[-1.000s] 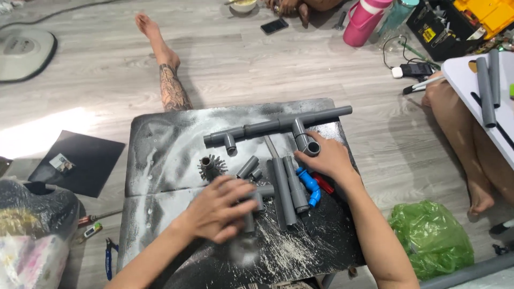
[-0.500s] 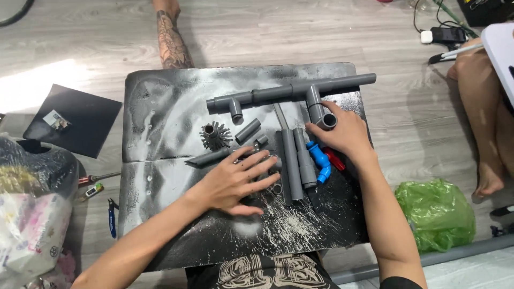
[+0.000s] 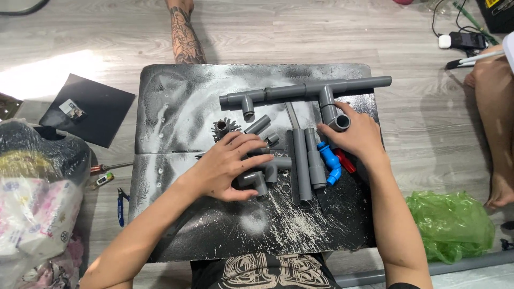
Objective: Rearranging and organizing various PVC pipe fittings and components on a workspace, including testing fit between pieces.
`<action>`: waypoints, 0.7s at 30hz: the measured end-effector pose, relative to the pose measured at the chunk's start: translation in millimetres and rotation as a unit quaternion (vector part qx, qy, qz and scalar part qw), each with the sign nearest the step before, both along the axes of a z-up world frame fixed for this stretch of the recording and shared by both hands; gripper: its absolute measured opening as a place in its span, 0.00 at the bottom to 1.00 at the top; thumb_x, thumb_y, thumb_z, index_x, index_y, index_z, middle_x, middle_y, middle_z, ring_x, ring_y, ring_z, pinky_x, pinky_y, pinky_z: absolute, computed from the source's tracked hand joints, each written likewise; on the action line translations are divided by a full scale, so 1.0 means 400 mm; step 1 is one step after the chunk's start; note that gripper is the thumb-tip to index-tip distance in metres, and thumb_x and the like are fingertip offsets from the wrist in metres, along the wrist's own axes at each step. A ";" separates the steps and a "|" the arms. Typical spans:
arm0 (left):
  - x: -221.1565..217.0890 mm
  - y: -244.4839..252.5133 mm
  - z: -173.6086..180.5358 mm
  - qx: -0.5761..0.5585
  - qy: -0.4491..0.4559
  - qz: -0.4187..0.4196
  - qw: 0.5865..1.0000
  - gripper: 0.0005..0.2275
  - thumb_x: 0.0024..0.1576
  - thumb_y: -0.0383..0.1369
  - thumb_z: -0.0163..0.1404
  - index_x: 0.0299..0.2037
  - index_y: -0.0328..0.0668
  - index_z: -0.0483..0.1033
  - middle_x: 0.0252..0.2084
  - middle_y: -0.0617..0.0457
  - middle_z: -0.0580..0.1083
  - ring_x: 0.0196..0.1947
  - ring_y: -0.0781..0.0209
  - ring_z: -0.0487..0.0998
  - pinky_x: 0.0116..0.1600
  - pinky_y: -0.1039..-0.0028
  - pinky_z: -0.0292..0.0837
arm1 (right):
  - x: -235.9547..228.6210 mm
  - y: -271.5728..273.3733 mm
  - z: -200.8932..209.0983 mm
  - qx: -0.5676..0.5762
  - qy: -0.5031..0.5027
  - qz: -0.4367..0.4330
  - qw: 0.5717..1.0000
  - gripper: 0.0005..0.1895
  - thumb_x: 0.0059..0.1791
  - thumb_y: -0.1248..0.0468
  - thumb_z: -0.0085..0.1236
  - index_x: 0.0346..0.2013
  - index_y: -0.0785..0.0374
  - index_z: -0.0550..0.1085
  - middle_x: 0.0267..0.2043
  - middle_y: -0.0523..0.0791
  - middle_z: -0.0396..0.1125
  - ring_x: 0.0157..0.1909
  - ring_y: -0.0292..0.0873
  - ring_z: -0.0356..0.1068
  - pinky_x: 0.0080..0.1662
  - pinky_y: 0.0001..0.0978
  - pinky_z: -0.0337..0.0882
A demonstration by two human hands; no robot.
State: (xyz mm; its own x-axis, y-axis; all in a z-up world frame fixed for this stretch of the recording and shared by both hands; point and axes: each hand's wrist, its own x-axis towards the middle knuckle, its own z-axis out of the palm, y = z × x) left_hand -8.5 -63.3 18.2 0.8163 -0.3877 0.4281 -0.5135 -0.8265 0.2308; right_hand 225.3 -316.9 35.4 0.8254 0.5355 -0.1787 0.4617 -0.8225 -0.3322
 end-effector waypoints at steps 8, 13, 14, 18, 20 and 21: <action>0.001 -0.007 -0.018 -0.021 0.022 -0.047 0.998 0.30 0.52 0.53 0.42 0.64 0.50 0.69 0.57 0.45 0.68 0.65 0.46 0.65 0.67 0.56 0.60 | 0.012 -0.001 -0.028 -0.009 -0.001 0.000 1.000 0.40 0.44 0.36 0.58 0.66 0.50 0.70 0.43 0.62 0.75 0.51 0.70 0.73 0.52 0.58 0.70; 0.006 -0.018 0.005 -0.003 0.041 -0.066 0.997 0.28 0.40 0.40 0.44 0.56 0.50 0.75 0.57 0.46 0.68 0.65 0.45 0.64 0.66 0.54 0.59 | 0.036 -0.005 -0.049 -0.033 -0.007 -0.011 0.999 0.41 0.43 0.31 0.55 0.66 0.43 0.68 0.45 0.61 0.74 0.54 0.68 0.72 0.54 0.56 0.70; 0.008 -0.020 0.008 -0.001 0.031 -0.068 0.997 0.27 0.39 0.39 0.48 0.53 0.51 0.76 0.57 0.47 0.69 0.65 0.47 0.65 0.66 0.55 0.60 | 0.034 -0.005 -0.044 -0.032 -0.008 -0.011 0.999 0.40 0.43 0.31 0.55 0.66 0.43 0.69 0.44 0.62 0.74 0.53 0.68 0.73 0.54 0.56 0.70; 0.006 -0.035 -0.019 -0.045 0.000 -0.082 0.996 0.16 0.41 0.35 0.53 0.42 0.53 0.80 0.55 0.52 0.74 0.64 0.50 0.69 0.65 0.57 0.63 | 0.021 -0.001 -0.032 -0.004 -0.003 -0.014 1.000 0.39 0.43 0.34 0.58 0.64 0.48 0.71 0.42 0.62 0.74 0.52 0.68 0.74 0.53 0.56 0.70; 0.002 -0.040 0.003 -0.055 0.001 -0.085 0.995 0.14 0.41 0.33 0.53 0.39 0.52 0.81 0.53 0.53 0.75 0.63 0.51 0.70 0.64 0.57 0.64 | 0.017 0.000 -0.023 -0.001 -0.004 -0.016 1.000 0.40 0.43 0.34 0.58 0.64 0.49 0.71 0.42 0.63 0.74 0.51 0.69 0.74 0.53 0.56 0.70; -0.001 -0.043 0.013 -0.067 0.002 -0.084 0.994 0.12 0.41 0.32 0.54 0.37 0.51 0.81 0.52 0.54 0.76 0.63 0.51 0.71 0.64 0.56 0.65 | 0.015 0.001 -0.018 0.000 -0.004 -0.015 1.000 0.40 0.44 0.34 0.58 0.64 0.50 0.71 0.42 0.63 0.74 0.51 0.69 0.74 0.53 0.56 0.70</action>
